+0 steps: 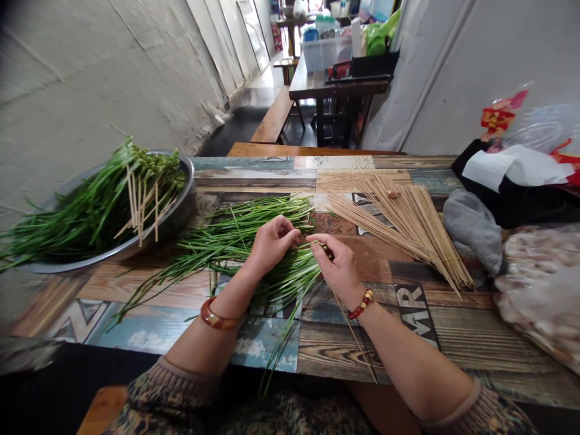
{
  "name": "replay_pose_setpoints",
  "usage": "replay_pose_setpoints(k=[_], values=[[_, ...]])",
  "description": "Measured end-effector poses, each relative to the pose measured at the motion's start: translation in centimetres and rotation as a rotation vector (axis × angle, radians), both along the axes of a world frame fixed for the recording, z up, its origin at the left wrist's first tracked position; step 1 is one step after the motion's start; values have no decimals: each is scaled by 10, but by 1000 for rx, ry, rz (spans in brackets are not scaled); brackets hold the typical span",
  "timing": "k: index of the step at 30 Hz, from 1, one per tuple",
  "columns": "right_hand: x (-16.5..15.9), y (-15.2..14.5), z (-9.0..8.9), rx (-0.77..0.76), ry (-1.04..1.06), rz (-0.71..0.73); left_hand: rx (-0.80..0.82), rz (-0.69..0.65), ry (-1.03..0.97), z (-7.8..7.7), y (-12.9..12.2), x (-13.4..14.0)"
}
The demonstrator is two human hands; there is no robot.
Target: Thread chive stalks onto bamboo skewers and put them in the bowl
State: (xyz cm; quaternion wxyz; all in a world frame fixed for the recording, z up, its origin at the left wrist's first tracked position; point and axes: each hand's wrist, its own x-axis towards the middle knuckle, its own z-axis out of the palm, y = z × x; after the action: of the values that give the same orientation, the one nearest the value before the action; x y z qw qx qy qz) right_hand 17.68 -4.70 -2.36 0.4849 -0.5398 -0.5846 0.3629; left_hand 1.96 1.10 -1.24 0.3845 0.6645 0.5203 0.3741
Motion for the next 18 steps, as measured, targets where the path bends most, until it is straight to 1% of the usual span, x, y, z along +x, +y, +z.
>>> replay_pose_setpoints(k=[2,6,8,10,15,17,18], values=[[0,0,0,2,-8,-9,15,-17,-22,-2,0,0],[-1,1,-1,-12,-7,-13,28,-114,-161,-4,-1,1],[-1,1,-2,-24,-5,-12,61,-127,-188,-3,-1,1],[0,2,-3,-31,-9,-13,118,-100,-153,0,-1,1],[-1,2,-4,-21,-19,-14,339,20,44,10,-1,-2],[-1,2,-4,-20,-19,-14,342,1,49,12,-2,-3],[-1,2,-5,-20,-17,-14,310,-39,50,13,-3,-3]])
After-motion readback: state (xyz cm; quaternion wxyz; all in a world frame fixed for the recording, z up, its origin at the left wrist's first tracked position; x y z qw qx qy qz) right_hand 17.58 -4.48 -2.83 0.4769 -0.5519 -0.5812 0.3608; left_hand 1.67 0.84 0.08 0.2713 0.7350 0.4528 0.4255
